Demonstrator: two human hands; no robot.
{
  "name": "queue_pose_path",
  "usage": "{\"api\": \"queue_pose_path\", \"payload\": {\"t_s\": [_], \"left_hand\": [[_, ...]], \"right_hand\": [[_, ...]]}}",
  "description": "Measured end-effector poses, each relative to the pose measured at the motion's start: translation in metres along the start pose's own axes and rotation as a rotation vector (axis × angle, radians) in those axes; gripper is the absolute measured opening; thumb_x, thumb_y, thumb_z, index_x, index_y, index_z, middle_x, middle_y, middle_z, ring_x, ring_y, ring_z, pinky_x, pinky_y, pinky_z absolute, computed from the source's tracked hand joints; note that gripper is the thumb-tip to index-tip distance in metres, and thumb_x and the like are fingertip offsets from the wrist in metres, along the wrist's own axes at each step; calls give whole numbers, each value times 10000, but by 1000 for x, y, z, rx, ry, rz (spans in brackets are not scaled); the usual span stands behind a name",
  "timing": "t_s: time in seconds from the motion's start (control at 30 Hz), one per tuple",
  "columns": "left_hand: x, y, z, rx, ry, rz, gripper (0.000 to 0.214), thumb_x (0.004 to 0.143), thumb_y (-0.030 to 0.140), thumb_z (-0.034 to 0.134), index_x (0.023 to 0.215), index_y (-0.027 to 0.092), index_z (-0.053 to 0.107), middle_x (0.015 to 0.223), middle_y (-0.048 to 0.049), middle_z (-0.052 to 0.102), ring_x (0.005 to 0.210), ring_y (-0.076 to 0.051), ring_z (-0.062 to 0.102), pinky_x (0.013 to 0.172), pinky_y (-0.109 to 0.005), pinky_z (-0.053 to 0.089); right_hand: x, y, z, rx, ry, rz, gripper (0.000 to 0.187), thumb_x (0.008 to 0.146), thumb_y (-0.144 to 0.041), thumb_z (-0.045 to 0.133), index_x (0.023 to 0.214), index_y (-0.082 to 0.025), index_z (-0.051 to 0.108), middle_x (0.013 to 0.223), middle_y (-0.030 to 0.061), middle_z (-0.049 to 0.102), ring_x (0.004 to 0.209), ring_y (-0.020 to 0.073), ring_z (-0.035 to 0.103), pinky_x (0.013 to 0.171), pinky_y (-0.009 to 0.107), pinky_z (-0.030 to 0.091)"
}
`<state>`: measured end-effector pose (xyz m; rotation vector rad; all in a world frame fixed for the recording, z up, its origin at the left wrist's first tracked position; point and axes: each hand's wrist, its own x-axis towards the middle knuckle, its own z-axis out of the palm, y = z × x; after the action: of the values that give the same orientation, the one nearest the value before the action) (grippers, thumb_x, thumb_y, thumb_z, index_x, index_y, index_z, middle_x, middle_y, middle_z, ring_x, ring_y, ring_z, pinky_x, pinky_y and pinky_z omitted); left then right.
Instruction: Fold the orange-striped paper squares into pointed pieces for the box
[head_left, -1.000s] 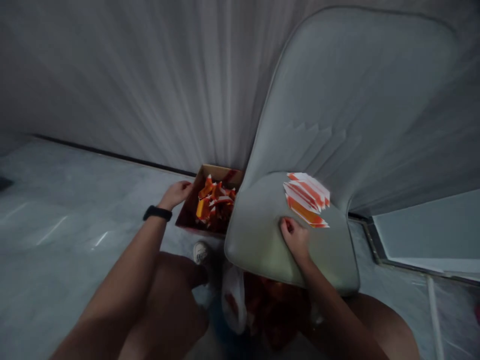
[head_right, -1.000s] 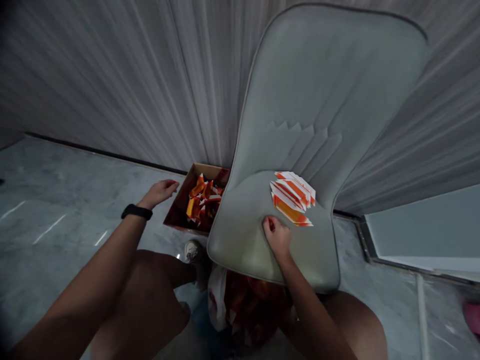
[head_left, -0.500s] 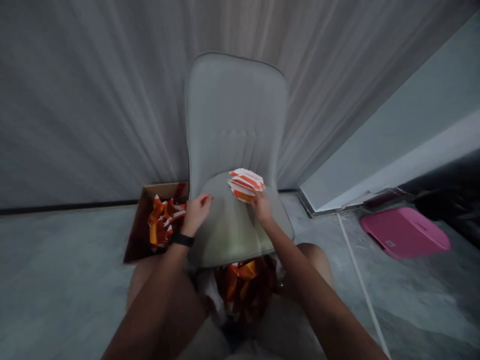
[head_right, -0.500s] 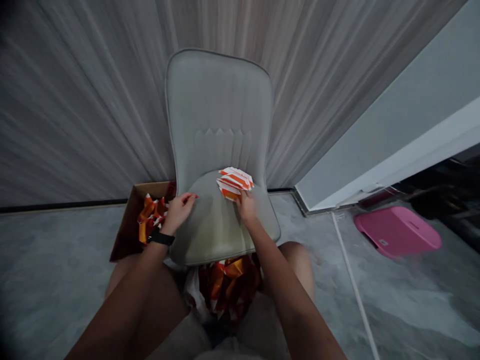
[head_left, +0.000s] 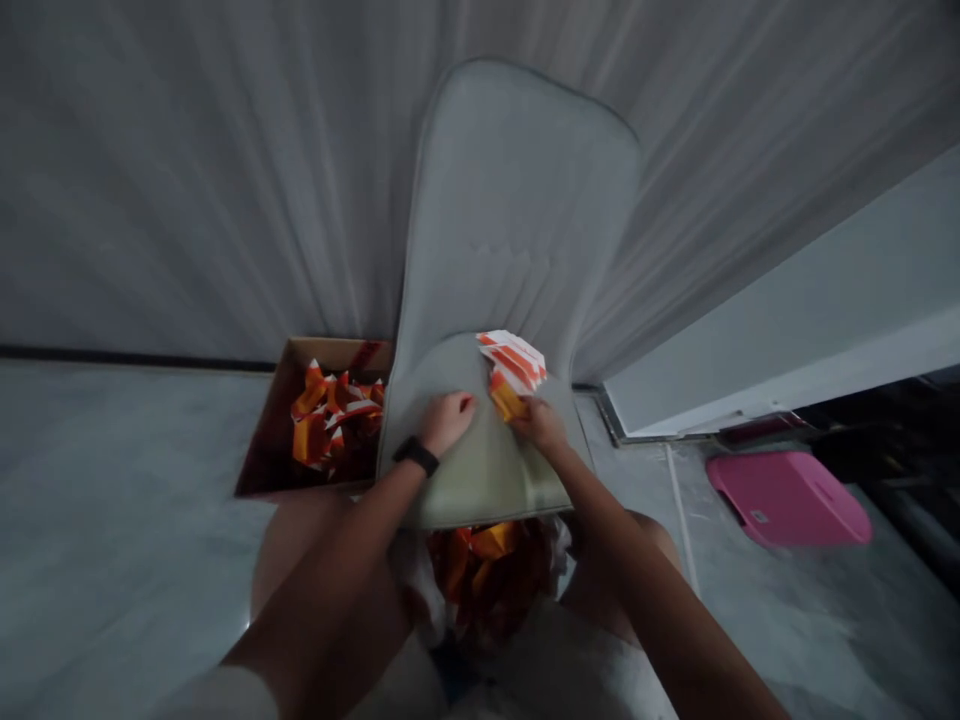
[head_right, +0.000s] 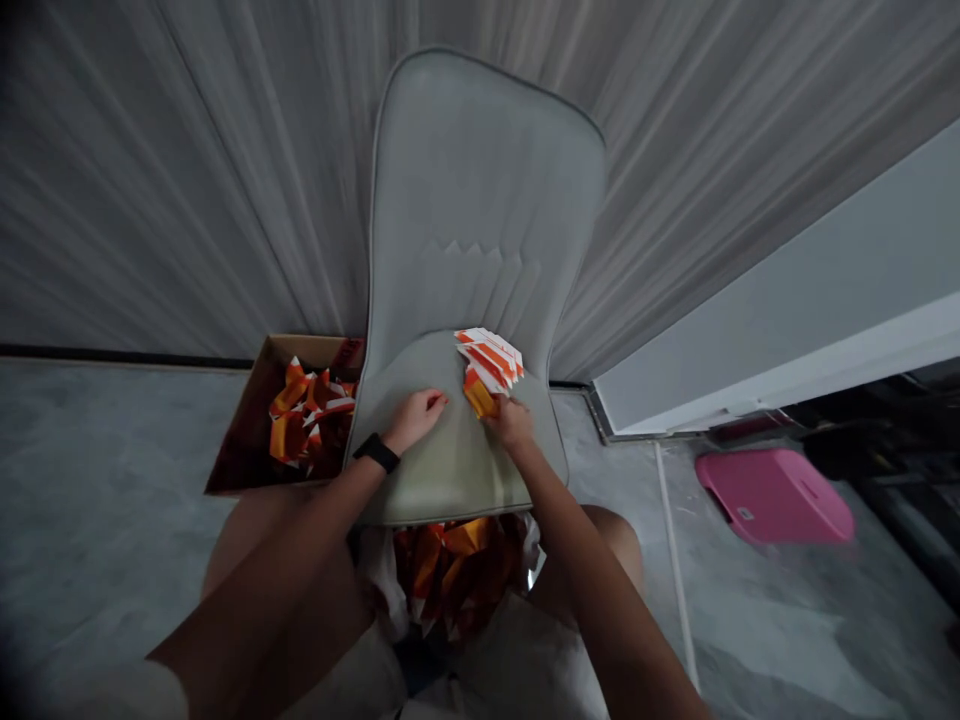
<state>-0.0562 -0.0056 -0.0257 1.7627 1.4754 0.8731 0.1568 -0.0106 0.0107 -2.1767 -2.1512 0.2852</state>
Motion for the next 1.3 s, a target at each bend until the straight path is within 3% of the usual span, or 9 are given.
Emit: {"api": "queue_pose_path", "payload": {"t_s": [0.2, 0.3, 0.4, 0.53, 0.67, 0.77, 0.87, 1.03, 1.3], "left_hand": [[2, 14, 24, -96, 57, -64, 291, 971, 402, 505, 996, 187, 699, 899, -121, 735, 801, -225, 663, 716, -316, 424], [-1, 29, 37, -396, 30, -85, 337, 938, 490, 572, 1080, 194, 646, 987, -111, 726, 812, -201, 673, 709, -304, 472], [-1, 40, 45, -691, -50, -159, 403, 895, 490, 643, 1157, 189, 592, 1011, -100, 712, 711, -150, 648, 599, -264, 477], [-2, 39, 41, -808, -49, -247, 441, 841, 499, 704, 1118, 167, 616, 884, -61, 693, 590, -96, 574, 477, -205, 402], [-8, 32, 32, -784, -104, -263, 479, 818, 552, 704, 1086, 159, 641, 792, -26, 651, 590, -96, 559, 456, -190, 393], [-10, 29, 28, -757, -171, -253, 479, 820, 540, 705, 1096, 153, 646, 817, -31, 648, 639, -108, 585, 486, -195, 428], [-8, 27, 29, -749, -161, -262, 525, 832, 538, 694, 1191, 160, 631, 873, -42, 663, 639, -105, 585, 492, -205, 437], [-2, 24, 30, -728, -135, -264, 478, 823, 517, 713, 1135, 159, 655, 861, -32, 658, 657, -105, 586, 493, -203, 433], [-8, 18, 25, -764, -198, -252, 473, 841, 500, 696, 1153, 148, 645, 830, -33, 661, 641, -103, 590, 521, -202, 463]], "right_hand": [[-23, 1, -7, 173, 71, 58, 302, 903, -268, 577, 1159, -168, 701, 995, 119, 762, 865, 254, 699, 774, 321, 487], [-27, -4, -8, 336, 184, -42, 302, 940, -295, 509, 1083, -161, 739, 1039, 141, 757, 907, 262, 699, 833, 353, 505], [-23, -9, -4, 606, 201, -194, 343, 947, -373, 517, 1119, -178, 741, 1125, 134, 738, 990, 257, 692, 895, 371, 525], [-14, -12, 11, 919, 148, -286, 348, 889, -483, 625, 1086, -234, 767, 1236, 98, 708, 1135, 273, 657, 1016, 429, 497], [-16, -11, 25, 1138, 80, -204, 370, 881, -530, 636, 1086, -256, 776, 1235, 74, 721, 1179, 273, 648, 1077, 465, 467], [-20, -10, 26, 1203, -12, -173, 359, 911, -520, 601, 1102, -271, 775, 1179, 57, 748, 1135, 262, 672, 1075, 474, 473], [-19, -9, 23, 1267, -98, -165, 340, 893, -487, 639, 1120, -269, 768, 1137, 54, 762, 1087, 254, 694, 1039, 457, 502], [-18, -9, 26, 1286, -108, -87, 336, 857, -451, 689, 1104, -239, 771, 1064, 75, 777, 980, 244, 719, 924, 423, 556], [-28, -13, 21, 1150, -45, -104, 342, 939, -438, 552, 1105, -217, 754, 1062, 75, 770, 997, 235, 706, 914, 382, 536]]}}
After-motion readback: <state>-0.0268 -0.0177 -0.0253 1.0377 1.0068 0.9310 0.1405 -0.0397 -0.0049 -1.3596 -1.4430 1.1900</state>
